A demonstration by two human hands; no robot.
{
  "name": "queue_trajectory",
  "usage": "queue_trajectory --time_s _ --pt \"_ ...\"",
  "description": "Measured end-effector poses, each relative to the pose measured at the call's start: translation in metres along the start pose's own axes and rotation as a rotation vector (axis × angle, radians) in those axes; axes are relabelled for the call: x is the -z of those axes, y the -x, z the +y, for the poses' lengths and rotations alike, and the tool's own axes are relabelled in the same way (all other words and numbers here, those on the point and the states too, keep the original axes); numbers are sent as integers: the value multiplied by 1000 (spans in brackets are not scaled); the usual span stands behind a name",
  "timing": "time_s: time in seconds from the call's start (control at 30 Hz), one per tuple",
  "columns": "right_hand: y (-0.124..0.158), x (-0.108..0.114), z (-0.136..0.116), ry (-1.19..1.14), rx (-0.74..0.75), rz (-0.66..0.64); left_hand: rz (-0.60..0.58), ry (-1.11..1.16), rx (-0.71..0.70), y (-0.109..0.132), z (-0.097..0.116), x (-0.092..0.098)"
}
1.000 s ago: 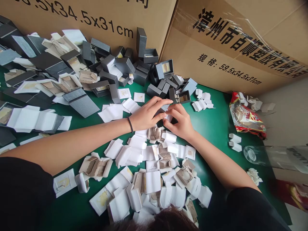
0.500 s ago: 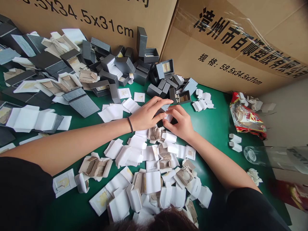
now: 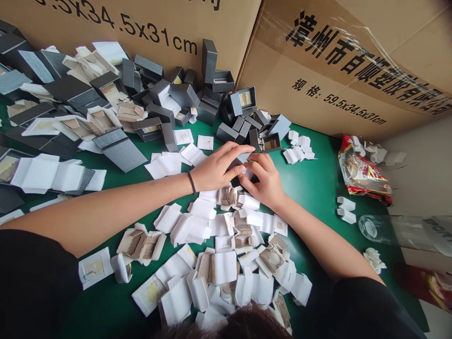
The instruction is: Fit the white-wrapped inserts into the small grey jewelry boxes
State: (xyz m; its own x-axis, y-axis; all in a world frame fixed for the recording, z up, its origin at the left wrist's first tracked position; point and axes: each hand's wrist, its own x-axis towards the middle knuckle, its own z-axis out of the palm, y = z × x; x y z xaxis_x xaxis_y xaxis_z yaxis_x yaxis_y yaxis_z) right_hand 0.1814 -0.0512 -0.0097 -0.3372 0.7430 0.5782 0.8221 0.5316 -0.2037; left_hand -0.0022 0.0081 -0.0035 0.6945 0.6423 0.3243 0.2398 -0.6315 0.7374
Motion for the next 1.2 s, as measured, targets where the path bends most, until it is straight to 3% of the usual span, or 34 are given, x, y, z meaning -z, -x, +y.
queue_trajectory --time_s 0.2,0.67,1.2 --pt "-1 -2 2 -27 51 24 4 4 -14 0 -1 0" --pt "-3 -1 1 -166 -17 -40 -3 6 -17 -1 0 1" --pt "-3 -2 4 -159 26 -38 -28 29 21 -1 2 2"
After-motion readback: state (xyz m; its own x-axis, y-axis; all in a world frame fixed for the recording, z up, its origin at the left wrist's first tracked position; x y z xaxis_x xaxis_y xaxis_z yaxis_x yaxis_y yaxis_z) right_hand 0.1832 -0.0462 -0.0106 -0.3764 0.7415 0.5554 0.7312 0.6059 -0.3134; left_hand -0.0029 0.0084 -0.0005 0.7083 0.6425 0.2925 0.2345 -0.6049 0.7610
